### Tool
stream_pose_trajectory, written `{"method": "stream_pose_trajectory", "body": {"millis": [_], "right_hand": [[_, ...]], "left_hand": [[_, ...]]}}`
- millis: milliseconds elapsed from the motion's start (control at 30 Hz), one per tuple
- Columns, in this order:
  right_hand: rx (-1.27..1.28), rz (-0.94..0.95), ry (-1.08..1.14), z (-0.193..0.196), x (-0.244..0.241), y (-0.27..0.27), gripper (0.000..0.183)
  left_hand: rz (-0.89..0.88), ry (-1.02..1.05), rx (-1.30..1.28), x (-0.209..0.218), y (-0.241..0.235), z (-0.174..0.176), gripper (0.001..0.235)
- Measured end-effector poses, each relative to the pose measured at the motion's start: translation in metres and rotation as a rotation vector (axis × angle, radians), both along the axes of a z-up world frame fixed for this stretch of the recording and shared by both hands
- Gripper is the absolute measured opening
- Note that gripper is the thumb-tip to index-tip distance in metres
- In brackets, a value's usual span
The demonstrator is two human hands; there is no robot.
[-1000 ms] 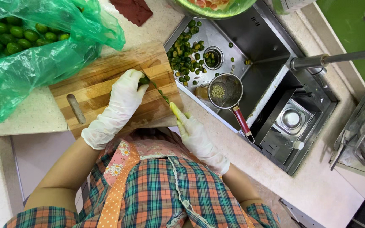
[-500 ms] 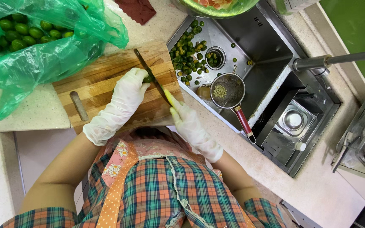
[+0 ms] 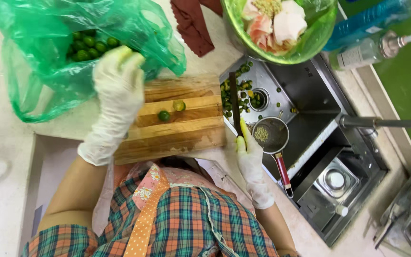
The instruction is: The person cuts small green citrus fruits in half on a wooden cutting board using a knife. They then squeeze the juice from each half into a small strainer held over the sink, discarding the spent peels into the sink basin.
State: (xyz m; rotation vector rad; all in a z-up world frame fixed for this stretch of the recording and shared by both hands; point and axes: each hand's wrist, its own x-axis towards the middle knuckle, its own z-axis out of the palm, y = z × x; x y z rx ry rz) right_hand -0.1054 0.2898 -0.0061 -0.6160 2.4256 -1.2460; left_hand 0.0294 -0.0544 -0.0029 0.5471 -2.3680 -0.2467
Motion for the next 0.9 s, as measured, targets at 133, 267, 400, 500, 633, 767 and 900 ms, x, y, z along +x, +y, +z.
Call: {"method": "stream_pose_trajectory", "body": {"millis": [133, 267, 400, 500, 633, 767, 900], "right_hand": [[0.104, -0.016, -0.156, 0.019, 0.021, -0.023, 0.053], [0.044, 0.16, 0.028, 0.038, 0.033, -0.047, 0.052], [-0.11, 0.475, 0.213, 0.048, 0.032, -0.066, 0.053], [0.039, 0.549, 0.152, 0.046, 0.024, -0.096, 0.055], [-0.03, 0.562, 0.184, 0.041, 0.004, -0.122, 0.054], [-0.001, 0.447, 0.109, 0.038, -0.008, -0.108, 0.053], [-0.1, 0.385, 0.103, 0.034, 0.002, -0.064, 0.051]], "left_hand": [[0.24, -0.396, 0.308, 0.034, -0.051, -0.018, 0.021], [0.177, -0.35, 0.429, 0.053, -0.038, -0.038, 0.015], [0.091, -0.28, 0.328, 0.045, -0.034, -0.036, 0.034], [0.068, -0.216, 0.318, 0.034, -0.033, -0.039, 0.047], [0.078, -0.111, 0.384, 0.029, -0.044, -0.029, 0.042], [0.043, 0.108, 0.644, 0.029, -0.028, 0.012, 0.037], [-0.26, 0.256, 1.059, 0.011, 0.018, 0.024, 0.038]]}}
